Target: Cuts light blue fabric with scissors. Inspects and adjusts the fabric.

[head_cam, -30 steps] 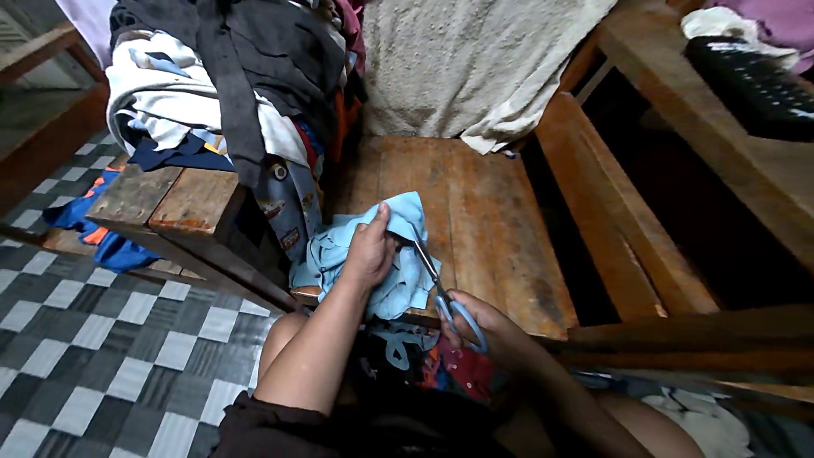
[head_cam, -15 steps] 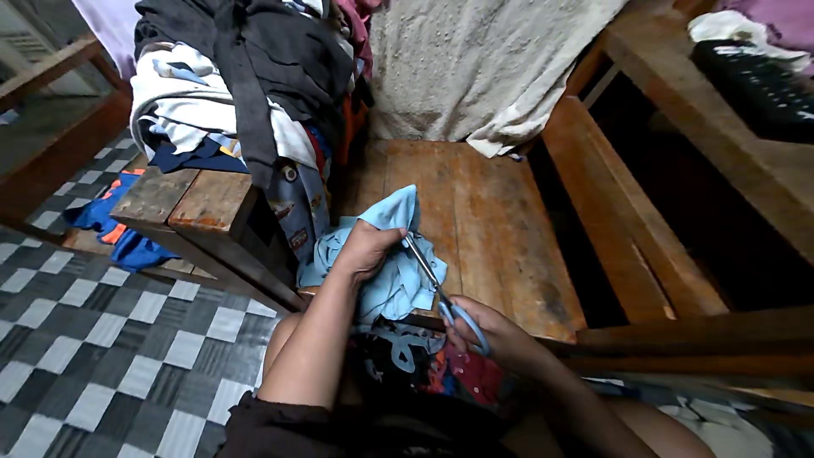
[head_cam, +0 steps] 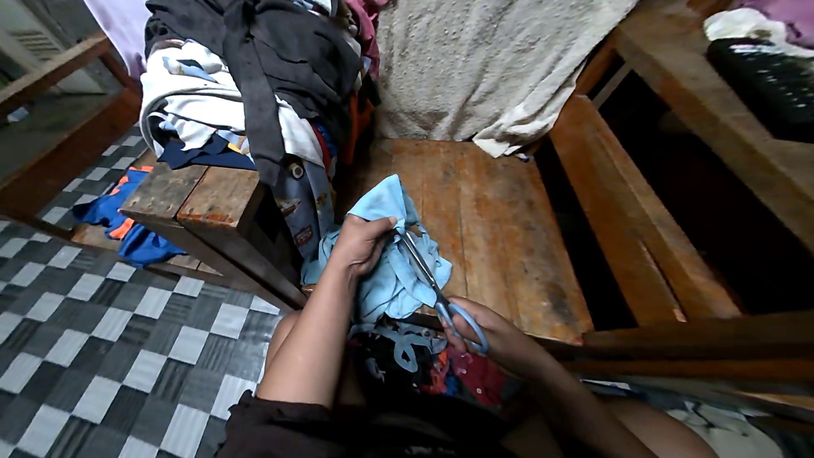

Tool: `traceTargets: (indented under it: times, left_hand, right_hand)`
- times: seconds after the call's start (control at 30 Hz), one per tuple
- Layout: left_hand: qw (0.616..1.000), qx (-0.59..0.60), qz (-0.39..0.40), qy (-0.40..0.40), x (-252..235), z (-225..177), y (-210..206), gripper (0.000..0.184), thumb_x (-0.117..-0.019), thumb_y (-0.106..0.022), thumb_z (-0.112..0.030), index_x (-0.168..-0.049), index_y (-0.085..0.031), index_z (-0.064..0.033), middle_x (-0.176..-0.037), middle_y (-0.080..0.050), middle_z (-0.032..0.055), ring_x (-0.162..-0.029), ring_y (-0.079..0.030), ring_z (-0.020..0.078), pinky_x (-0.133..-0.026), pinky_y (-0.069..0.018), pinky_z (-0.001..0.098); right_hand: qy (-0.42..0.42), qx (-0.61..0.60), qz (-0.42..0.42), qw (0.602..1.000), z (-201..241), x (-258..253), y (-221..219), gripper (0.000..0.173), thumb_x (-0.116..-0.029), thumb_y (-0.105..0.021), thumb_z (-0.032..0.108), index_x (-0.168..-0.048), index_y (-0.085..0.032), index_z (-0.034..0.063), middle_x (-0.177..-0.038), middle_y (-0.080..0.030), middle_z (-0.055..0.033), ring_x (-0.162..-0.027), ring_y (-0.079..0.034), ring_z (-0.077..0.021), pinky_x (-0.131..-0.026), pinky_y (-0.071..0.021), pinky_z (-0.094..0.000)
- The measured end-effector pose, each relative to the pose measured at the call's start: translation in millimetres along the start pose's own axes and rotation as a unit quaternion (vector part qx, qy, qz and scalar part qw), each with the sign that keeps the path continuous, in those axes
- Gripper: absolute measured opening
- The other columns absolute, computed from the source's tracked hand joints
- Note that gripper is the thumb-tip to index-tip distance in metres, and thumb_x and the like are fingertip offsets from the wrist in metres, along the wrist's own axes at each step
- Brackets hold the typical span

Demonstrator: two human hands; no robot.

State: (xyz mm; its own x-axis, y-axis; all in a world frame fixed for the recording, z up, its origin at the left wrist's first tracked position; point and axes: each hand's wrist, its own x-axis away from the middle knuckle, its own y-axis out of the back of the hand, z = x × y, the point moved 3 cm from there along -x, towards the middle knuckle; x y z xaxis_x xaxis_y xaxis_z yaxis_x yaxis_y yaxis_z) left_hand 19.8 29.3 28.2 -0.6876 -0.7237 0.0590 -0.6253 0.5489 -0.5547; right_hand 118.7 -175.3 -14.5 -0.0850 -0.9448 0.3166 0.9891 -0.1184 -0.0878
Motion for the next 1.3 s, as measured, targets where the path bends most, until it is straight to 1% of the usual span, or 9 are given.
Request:
traceTargets:
  times: [0.1,0.3,0.43,0.53,0.67,0.8,0.93,1.13,1.3]
  left_hand:
    - [1.000,0.022,-0.019,-0.001,0.4,-1.5,-0.4,0.035,-0.0905,-0.051,0.017,-0.115,-0.057,-0.0063,-0.100,-0.069,0.0049,-0.089,-0.069,0.0144,-0.085,-0.0586,0.0342]
    - [0.995,0.098,-0.013,0.000,1.4,1.7,-1.3,0.036,-0.0892,-0.046,0.018,-0.113,-0.057,-0.0074,-0.099,-0.070,0.0054,-0.089,-0.070,0.0155,-0.085,-0.0588,0.0347]
    - [0.996,0.089,-0.014,0.019,6.1,3.1,-7.2,0.035,-0.0896,-0.046,0.018,-0.113,-0.056,-0.0066,-0.098,-0.070,0.0057,-0.089,-0.070,0.0158,-0.086,-0.0587,0.0352]
    - [0.997,0.068,-0.015,0.024,7.6,3.9,-8.5,0.036,-0.0892,-0.048,0.018,-0.114,-0.055,-0.0062,-0.098,-0.070,0.0053,-0.089,-0.069,0.0153,-0.086,-0.0585,0.0352]
    - [0.997,0.071,-0.016,0.033,8.2,2.8,-8.8,0.035,-0.0891,-0.048,0.018,-0.114,-0.054,-0.0053,-0.098,-0.069,0.0064,-0.090,-0.069,0.0163,-0.086,-0.0585,0.0359]
    - [0.997,0.065,0.006,0.039,10.4,3.1,-7.9,0.038,-0.0873,-0.051,0.018,-0.117,-0.054,-0.0057,-0.098,-0.070,0.0062,-0.090,-0.070,0.0158,-0.086,-0.0589,0.0356]
    - [0.997,0.055,0.017,0.043,12.0,0.9,-7.9,0.041,-0.0871,-0.051,0.019,-0.119,-0.052,-0.0058,-0.100,-0.070,0.0063,-0.090,-0.070,0.0159,-0.085,-0.0590,0.0356]
    - [0.997,0.013,0.040,0.064,15.3,-2.8,-7.4,0.041,-0.0852,-0.053,0.020,-0.118,-0.053,-0.0052,-0.098,-0.070,0.0052,-0.088,-0.069,0.0140,-0.083,-0.0592,0.0328]
    - [0.994,-0.014,0.081,0.068,16.4,-4.2,-5.6,0.040,-0.0840,-0.055,0.019,-0.116,-0.055,-0.0047,-0.096,-0.071,0.0041,-0.087,-0.070,0.0124,-0.083,-0.0591,0.0310]
  right_hand:
    - [0.013,-0.025,0.020,0.999,-0.9,0.4,0.1,0.058,-0.0796,-0.070,0.072,-0.096,-0.056,0.0182,-0.066,-0.054,0.0140,-0.054,-0.049,0.0047,-0.052,-0.0407,-0.0114]
    - [0.024,-0.094,0.029,0.995,2.5,1.6,-2.3,0.057,-0.0795,-0.071,0.070,-0.098,-0.057,0.0182,-0.067,-0.056,0.0133,-0.053,-0.049,0.0051,-0.050,-0.0392,-0.0104]
    - [0.053,-0.079,0.001,0.996,6.3,-4.5,-4.5,0.052,-0.0850,-0.069,0.066,-0.099,-0.056,0.0177,-0.066,-0.055,0.0141,-0.053,-0.048,0.0057,-0.050,-0.0382,-0.0096]
    - [0.085,-0.057,-0.025,0.994,10.0,-8.3,-4.8,0.043,-0.0906,-0.065,0.059,-0.098,-0.054,0.0178,-0.066,-0.054,0.0149,-0.053,-0.048,0.0061,-0.051,-0.0382,-0.0096]
    - [0.110,-0.055,-0.034,0.992,11.0,-11.5,-4.4,0.040,-0.0912,-0.067,0.056,-0.099,-0.054,0.0184,-0.067,-0.055,0.0157,-0.054,-0.048,0.0070,-0.051,-0.0388,-0.0088]
    - [0.095,-0.030,-0.036,0.994,10.4,-11.8,-5.0,0.033,-0.0921,-0.066,0.048,-0.098,-0.054,0.0177,-0.067,-0.054,0.0154,-0.056,-0.051,0.0061,-0.054,-0.0420,-0.0099]
    - [0.076,0.033,-0.042,0.996,13.2,-11.7,-3.3,0.019,-0.0933,-0.059,0.033,-0.097,-0.052,0.0159,-0.067,-0.053,0.0150,-0.057,-0.052,0.0049,-0.056,-0.0438,-0.0121]
    - [0.085,0.064,-0.043,0.993,13.5,-13.7,-2.0,0.020,-0.0934,-0.061,0.032,-0.095,-0.051,0.0149,-0.067,-0.052,0.0146,-0.058,-0.052,0.0050,-0.057,-0.0446,-0.0124]
    - [0.083,0.074,-0.056,0.992,13.3,-15.2,-2.9,0.026,-0.0920,-0.063,0.038,-0.096,-0.051,0.0150,-0.066,-0.052,0.0151,-0.057,-0.052,0.0056,-0.056,-0.0439,-0.0121]
